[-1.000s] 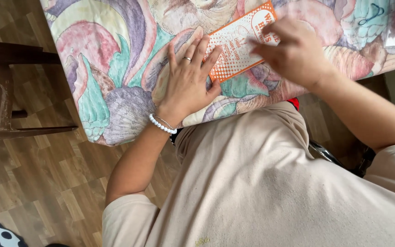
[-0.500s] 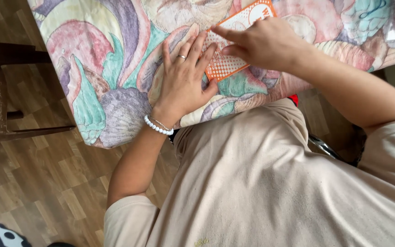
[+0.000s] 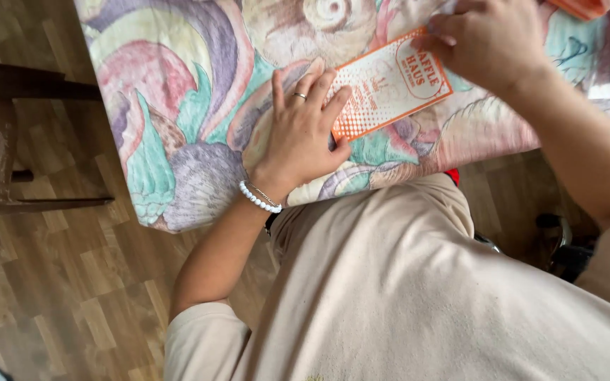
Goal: Folding individual paper sheets into bags or sleeves by hand on a table.
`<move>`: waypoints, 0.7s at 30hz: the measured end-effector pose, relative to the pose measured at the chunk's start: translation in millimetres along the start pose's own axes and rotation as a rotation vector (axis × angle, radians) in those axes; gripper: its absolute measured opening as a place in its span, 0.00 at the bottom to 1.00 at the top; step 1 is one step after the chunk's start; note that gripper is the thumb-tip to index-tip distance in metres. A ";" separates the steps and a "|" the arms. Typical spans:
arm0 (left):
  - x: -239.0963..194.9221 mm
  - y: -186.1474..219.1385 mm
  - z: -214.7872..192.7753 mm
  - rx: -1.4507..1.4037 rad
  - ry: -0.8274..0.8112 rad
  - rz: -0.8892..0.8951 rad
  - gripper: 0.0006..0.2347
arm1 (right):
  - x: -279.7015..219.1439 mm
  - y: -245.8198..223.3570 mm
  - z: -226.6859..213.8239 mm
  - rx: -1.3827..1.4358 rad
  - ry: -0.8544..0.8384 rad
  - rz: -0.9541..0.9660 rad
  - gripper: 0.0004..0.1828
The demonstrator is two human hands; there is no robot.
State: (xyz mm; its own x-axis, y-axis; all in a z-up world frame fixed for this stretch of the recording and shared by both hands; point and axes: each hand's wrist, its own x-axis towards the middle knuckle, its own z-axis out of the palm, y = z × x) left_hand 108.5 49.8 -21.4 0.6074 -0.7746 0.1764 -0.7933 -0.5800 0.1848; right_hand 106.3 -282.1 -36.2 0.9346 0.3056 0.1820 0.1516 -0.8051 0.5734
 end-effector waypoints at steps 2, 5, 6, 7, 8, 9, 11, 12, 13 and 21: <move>5.4 -1.2 4.4 -0.043 0.081 0.041 0.29 | 11.4 -12.4 -18.3 0.330 0.343 -0.082 0.25; 13.3 5.0 3.2 -0.069 0.034 0.092 0.31 | 25.0 -36.5 -41.9 0.729 0.093 -0.129 0.30; 11.2 7.5 0.7 -0.072 0.032 0.108 0.31 | 25.8 -41.6 -30.6 0.724 0.090 -0.113 0.30; 9.2 9.9 -2.1 -0.075 0.047 0.120 0.30 | 26.8 -46.3 -19.4 0.780 0.099 -0.109 0.22; 11.6 10.0 -5.8 -0.071 0.076 0.130 0.29 | 34.0 -46.0 -7.6 0.826 0.118 -0.112 0.14; 9.3 10.2 -8.5 -0.067 0.088 0.144 0.29 | 31.9 -37.1 -23.0 0.811 0.127 -0.103 0.14; -1.1 11.1 -13.2 0.001 0.115 0.120 0.39 | 26.5 -25.7 -54.4 1.002 -0.175 0.042 0.07; -9.5 9.8 -15.1 0.005 0.121 0.128 0.39 | 16.3 -4.7 -49.7 0.996 -0.168 0.048 0.07; -18.0 8.2 -16.9 -0.093 0.254 0.083 0.34 | 5.9 16.1 -45.2 1.131 -0.051 0.072 0.03; -46.3 -28.6 -12.3 -0.413 0.627 -0.087 0.23 | 22.8 39.5 -17.1 1.140 0.237 0.260 0.06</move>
State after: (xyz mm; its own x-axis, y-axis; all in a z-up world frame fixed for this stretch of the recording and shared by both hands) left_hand 103.5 105.3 -22.9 0.6746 -0.3700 0.6388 -0.7365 -0.3953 0.5489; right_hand 128.1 -298.3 4.2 0.9149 0.0564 0.3996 0.2773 -0.8073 -0.5209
